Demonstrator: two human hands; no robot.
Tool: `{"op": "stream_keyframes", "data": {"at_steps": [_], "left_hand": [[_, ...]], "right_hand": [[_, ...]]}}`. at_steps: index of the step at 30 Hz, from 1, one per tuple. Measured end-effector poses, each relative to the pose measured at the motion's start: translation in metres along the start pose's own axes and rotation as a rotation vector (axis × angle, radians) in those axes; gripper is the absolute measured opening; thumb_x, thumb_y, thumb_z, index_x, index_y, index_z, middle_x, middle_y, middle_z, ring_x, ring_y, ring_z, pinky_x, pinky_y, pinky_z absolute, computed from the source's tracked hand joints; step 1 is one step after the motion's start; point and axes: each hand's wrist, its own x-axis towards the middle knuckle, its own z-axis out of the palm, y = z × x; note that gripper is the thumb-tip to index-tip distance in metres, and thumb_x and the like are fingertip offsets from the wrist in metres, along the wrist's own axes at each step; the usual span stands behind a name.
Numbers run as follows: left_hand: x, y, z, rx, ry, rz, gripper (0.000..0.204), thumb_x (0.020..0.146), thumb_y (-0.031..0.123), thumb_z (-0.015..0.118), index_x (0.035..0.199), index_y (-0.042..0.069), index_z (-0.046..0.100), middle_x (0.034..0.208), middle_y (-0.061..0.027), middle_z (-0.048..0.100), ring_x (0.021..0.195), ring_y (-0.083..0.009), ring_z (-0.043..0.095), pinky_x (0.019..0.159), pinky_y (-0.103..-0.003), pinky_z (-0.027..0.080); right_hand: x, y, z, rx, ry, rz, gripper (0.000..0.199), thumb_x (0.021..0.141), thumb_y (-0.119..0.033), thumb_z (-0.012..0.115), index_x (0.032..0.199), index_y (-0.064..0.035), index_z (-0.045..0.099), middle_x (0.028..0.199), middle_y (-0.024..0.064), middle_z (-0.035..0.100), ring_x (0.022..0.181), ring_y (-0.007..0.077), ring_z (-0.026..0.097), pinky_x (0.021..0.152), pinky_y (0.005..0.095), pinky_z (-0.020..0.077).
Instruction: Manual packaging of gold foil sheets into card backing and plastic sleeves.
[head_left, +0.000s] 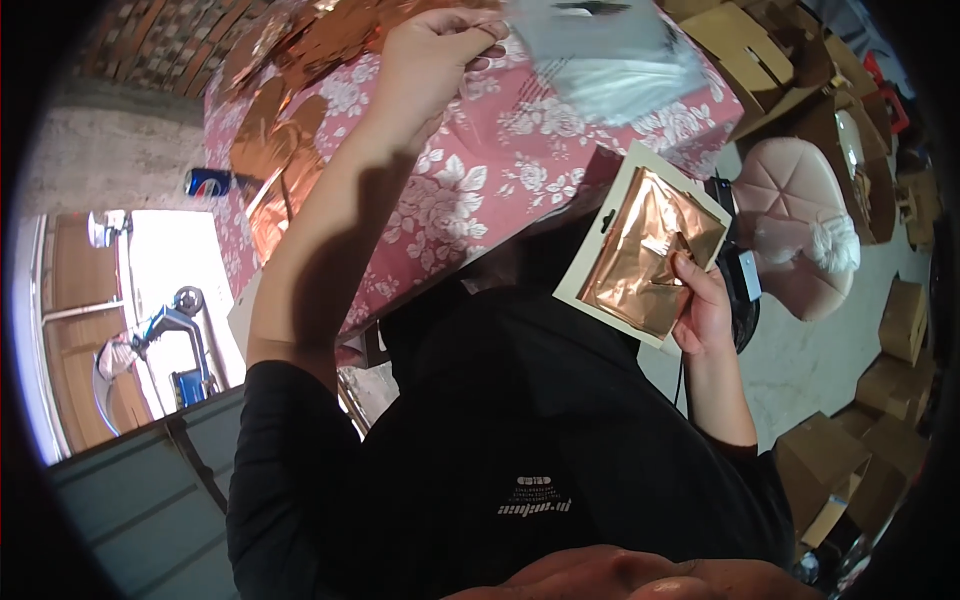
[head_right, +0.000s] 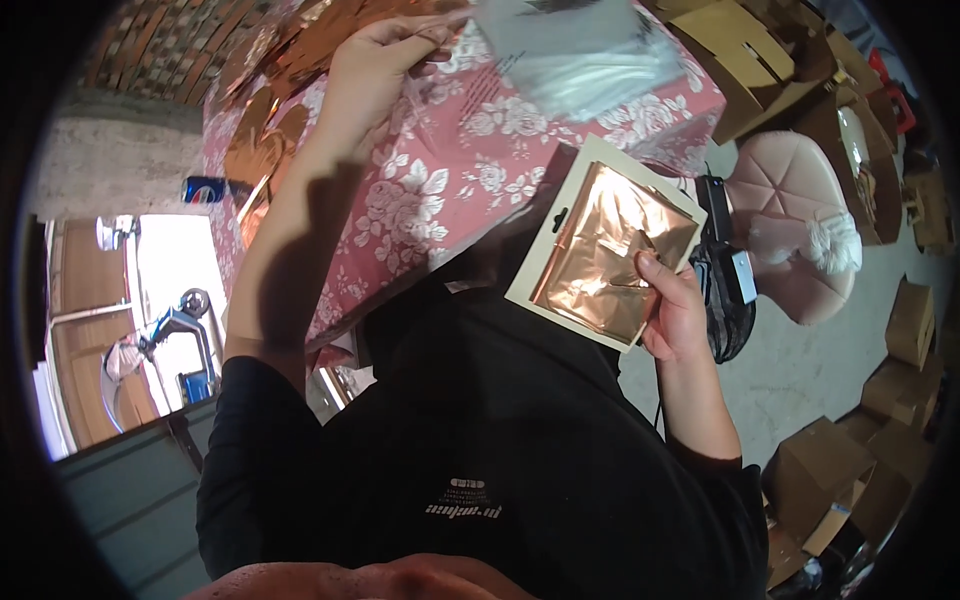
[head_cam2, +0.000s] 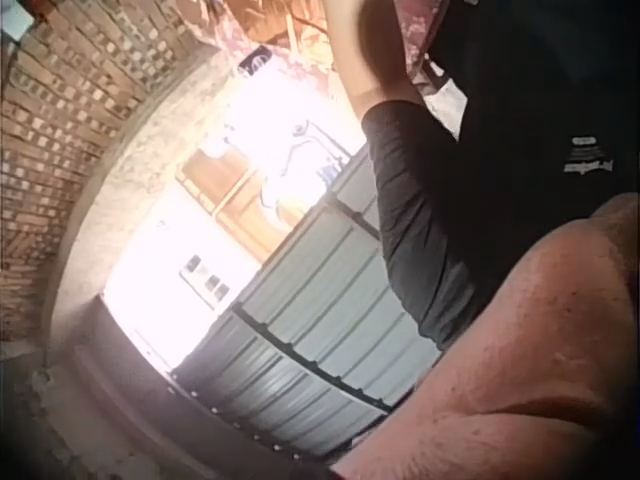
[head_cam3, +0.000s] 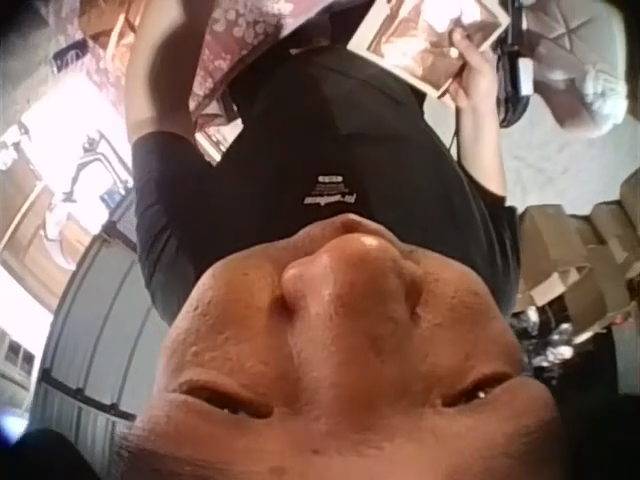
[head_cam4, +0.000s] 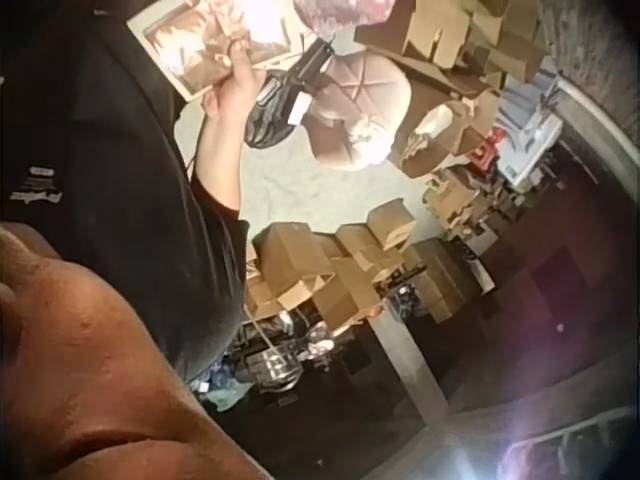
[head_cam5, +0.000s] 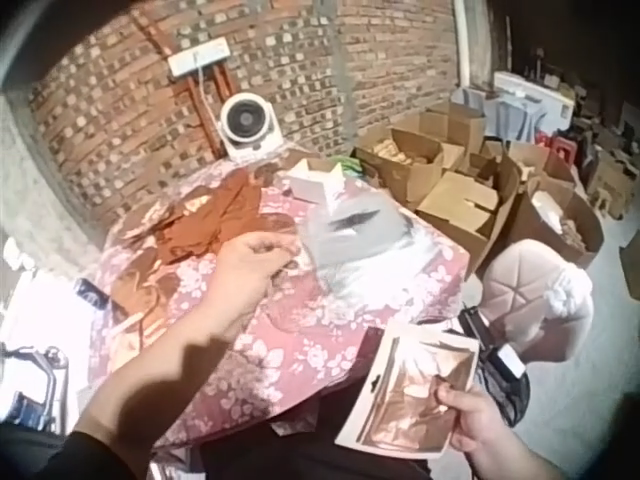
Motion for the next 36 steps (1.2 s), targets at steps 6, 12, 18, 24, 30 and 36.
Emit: {"op": "stream_keyframes", "data": {"at_steps": [6, 12, 18, 24, 30, 36], "left_hand": [[-0.052, 0.013, -0.067, 0.178, 0.253, 0.172, 0.022, 0.097, 0.012, 0.08, 0.112, -0.003, 0.077, 0.099, -0.0075, 0.08, 0.085, -0.0145, 0.073, 0.079, -0.028, 0.058], [-0.127, 0.032, -0.105, 1.237, 0.327, 0.982, 0.019, 0.087, 0.004, 0.079, 0.106, 0.007, 0.08, 0.097, -0.0093, 0.08, 0.084, -0.0219, 0.076, 0.075, -0.032, 0.06], [-0.213, -0.047, -0.091, 1.206, -0.113, 0.6, 0.042, 0.091, 0.032, 0.079, 0.116, 0.0, 0.073, 0.118, -0.0153, 0.076, 0.11, -0.0333, 0.074, 0.093, -0.043, 0.061], [-0.24, -0.028, -0.089, 1.172, -0.129, 0.272, 0.054, 0.095, 0.033, 0.076, 0.135, -0.002, 0.067, 0.152, -0.0227, 0.057, 0.145, -0.0407, 0.052, 0.122, -0.051, 0.038], [-0.236, -0.053, -0.114, 0.991, -0.154, 0.267, 0.046, 0.092, 0.02, 0.077, 0.136, 0.008, 0.069, 0.154, -0.0194, 0.057, 0.145, -0.0401, 0.052, 0.121, -0.051, 0.04], [-0.236, -0.06, -0.102, 0.947, -0.052, 0.334, 0.038, 0.089, 0.014, 0.079, 0.125, 0.005, 0.076, 0.14, -0.0176, 0.067, 0.132, -0.0378, 0.06, 0.113, -0.049, 0.045]], "right_hand": [[0.006, 0.011, -0.006, -0.048, -0.055, -0.003, 0.043, 0.102, -0.01, 0.068, 0.143, 0.0013, 0.058, 0.128, 0.0139, 0.072, 0.113, 0.0255, 0.073, 0.099, 0.0426, 0.0611], [0.007, 0.02, 0.01, -0.065, -0.084, 0.038, 0.037, 0.104, -0.011, 0.065, 0.139, 0.0021, 0.061, 0.123, 0.0164, 0.075, 0.104, 0.0247, 0.077, 0.085, 0.0392, 0.0659], [0.011, 0.034, 0.044, -0.143, -0.063, 0.055, 0.036, 0.105, -0.008, 0.064, 0.139, 0.0017, 0.061, 0.122, 0.0133, 0.075, 0.105, 0.0231, 0.076, 0.09, 0.038, 0.0647], [0.008, 0.051, 0.057, -0.197, 0.011, 0.097, 0.039, 0.104, -0.008, 0.065, 0.141, 0.0023, 0.061, 0.129, 0.014, 0.073, 0.112, 0.0243, 0.074, 0.098, 0.0404, 0.0621], [0.006, 0.063, 0.068, -0.248, 0.019, 0.14, 0.038, 0.103, -0.007, 0.066, 0.14, 0.0015, 0.062, 0.128, 0.0133, 0.073, 0.113, 0.0248, 0.073, 0.098, 0.0412, 0.0615], [0.009, 0.075, 0.07, -0.245, -0.014, 0.167, 0.039, 0.103, -0.004, 0.066, 0.141, 0.0016, 0.062, 0.127, 0.0128, 0.074, 0.113, 0.0251, 0.074, 0.101, 0.0414, 0.0607]]}}
